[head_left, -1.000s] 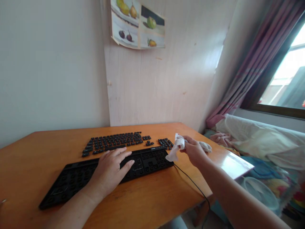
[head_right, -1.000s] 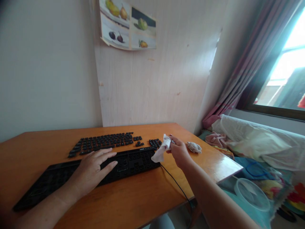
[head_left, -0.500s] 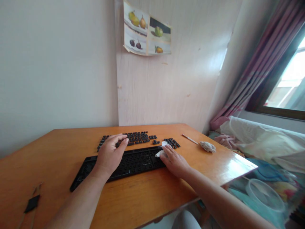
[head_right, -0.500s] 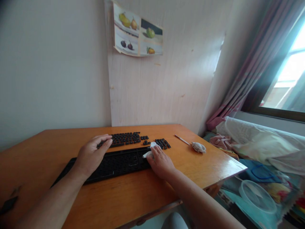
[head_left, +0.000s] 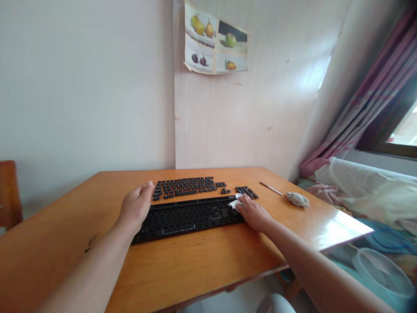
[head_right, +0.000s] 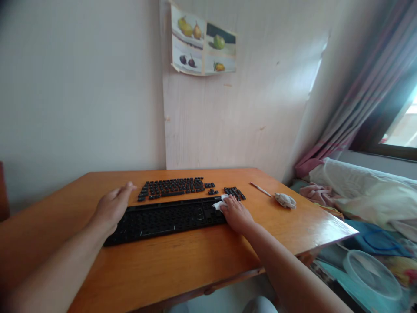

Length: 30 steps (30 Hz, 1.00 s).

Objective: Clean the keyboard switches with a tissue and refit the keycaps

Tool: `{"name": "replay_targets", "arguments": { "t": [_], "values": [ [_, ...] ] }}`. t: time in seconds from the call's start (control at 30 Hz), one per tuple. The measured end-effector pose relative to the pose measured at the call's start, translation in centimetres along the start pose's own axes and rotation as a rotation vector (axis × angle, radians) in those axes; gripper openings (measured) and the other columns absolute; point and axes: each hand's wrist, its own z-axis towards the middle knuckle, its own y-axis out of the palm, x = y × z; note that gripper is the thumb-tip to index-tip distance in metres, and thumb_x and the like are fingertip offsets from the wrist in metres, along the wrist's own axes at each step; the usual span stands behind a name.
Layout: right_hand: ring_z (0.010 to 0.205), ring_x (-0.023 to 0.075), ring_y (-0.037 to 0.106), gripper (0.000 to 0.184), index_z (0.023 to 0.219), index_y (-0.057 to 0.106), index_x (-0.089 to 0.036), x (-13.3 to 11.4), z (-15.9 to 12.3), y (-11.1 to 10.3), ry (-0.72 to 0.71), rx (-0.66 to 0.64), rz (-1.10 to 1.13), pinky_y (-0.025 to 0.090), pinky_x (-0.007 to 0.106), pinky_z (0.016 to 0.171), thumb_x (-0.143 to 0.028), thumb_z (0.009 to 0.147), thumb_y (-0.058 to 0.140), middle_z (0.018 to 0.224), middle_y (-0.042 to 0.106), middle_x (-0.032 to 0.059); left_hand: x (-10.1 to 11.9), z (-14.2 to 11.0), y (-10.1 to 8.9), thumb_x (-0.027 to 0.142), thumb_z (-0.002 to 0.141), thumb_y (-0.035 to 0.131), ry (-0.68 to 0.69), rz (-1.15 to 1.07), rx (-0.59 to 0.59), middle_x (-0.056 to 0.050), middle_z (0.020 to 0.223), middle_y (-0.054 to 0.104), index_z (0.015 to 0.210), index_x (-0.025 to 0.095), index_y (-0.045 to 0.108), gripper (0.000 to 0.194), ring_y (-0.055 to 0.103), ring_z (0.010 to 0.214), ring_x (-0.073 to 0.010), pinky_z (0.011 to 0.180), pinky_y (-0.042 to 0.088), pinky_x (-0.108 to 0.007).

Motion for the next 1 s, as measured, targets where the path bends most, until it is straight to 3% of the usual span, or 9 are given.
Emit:
{"name": "replay_targets", "arguments": {
  "t": [0.17,0.3,0.47,0.67,0.87,1.0],
  "values": [
    [0.140,0.0277,0.040,0.043,0.134,0.057,-0.017,-0.7,0.4,0.5,-0.014,-0.002,-0.019,0.027,0.045,0.116,-0.027,0.100,0.033,0.147,0.049,0.0159,-2.5,-0.7,-0.3,0.066,0.086,0.041,-0.068,0.087,-0.170,-0.014,0.112,0.074,0.093,0.019,0.075,0.058,0.062,0.117,-0.0329,0.101,0.044,-0.043],
    [0.139,0.0280,0.041,0.043,0.128,0.061,-0.017,-1.5,0.0,0.3,-0.047,0.002,-0.009,0.028,0.045,0.115,-0.040,0.099,0.039,0.144,0.052,0.0155,-2.9,-0.5,-0.5,0.069,0.085,0.041,-0.075,0.060,-0.237,-0.014,0.118,0.072,0.093,0.020,0.076,0.060,0.060,0.122,-0.0325,0.105,0.042,-0.044],
    [0.139,0.0259,0.043,0.043,0.127,0.063,-0.016,-2.0,-1.0,0.2,-0.045,0.030,0.039,0.032,0.042,0.115,-0.035,0.100,0.035,0.146,0.052,0.0140,-3.6,0.0,-0.9,0.075,0.084,0.038,-0.113,0.074,-0.252,-0.017,0.122,0.070,0.103,0.017,0.077,0.072,0.056,0.126,-0.0362,0.109,0.038,-0.050],
    [0.121,0.0210,0.061,0.046,0.140,0.053,-0.021,-0.7,-1.3,-0.1,0.006,0.087,0.109,0.047,0.034,0.101,-0.031,0.100,0.033,0.129,0.067,0.0082,-3.9,-0.2,-0.7,0.079,0.084,0.031,-0.147,0.133,-0.322,-0.016,0.124,0.069,0.104,0.016,0.076,0.080,0.057,0.126,-0.0343,0.110,0.039,-0.045],
    [0.138,0.0259,0.045,0.044,0.135,0.059,-0.016,-1.3,-1.3,0.4,0.019,0.114,0.100,0.032,0.042,0.116,-0.027,0.096,0.042,0.145,0.053,0.0140,-3.8,-0.2,-0.7,0.079,0.084,0.033,-0.151,0.095,-0.304,-0.014,0.127,0.068,0.105,0.017,0.076,0.078,0.055,0.128,-0.0331,0.113,0.036,-0.044],
    [0.134,0.0238,0.050,0.043,0.132,0.062,-0.018,-2.5,-1.8,0.5,-0.021,0.104,0.115,0.037,0.040,0.113,-0.022,0.095,0.039,0.142,0.057,0.0109,-3.7,-0.3,-0.8,0.079,0.084,0.033,-0.156,0.076,-0.303,-0.014,0.124,0.070,0.102,0.017,0.076,0.077,0.055,0.127,-0.0329,0.112,0.036,-0.044]
  ]
}}
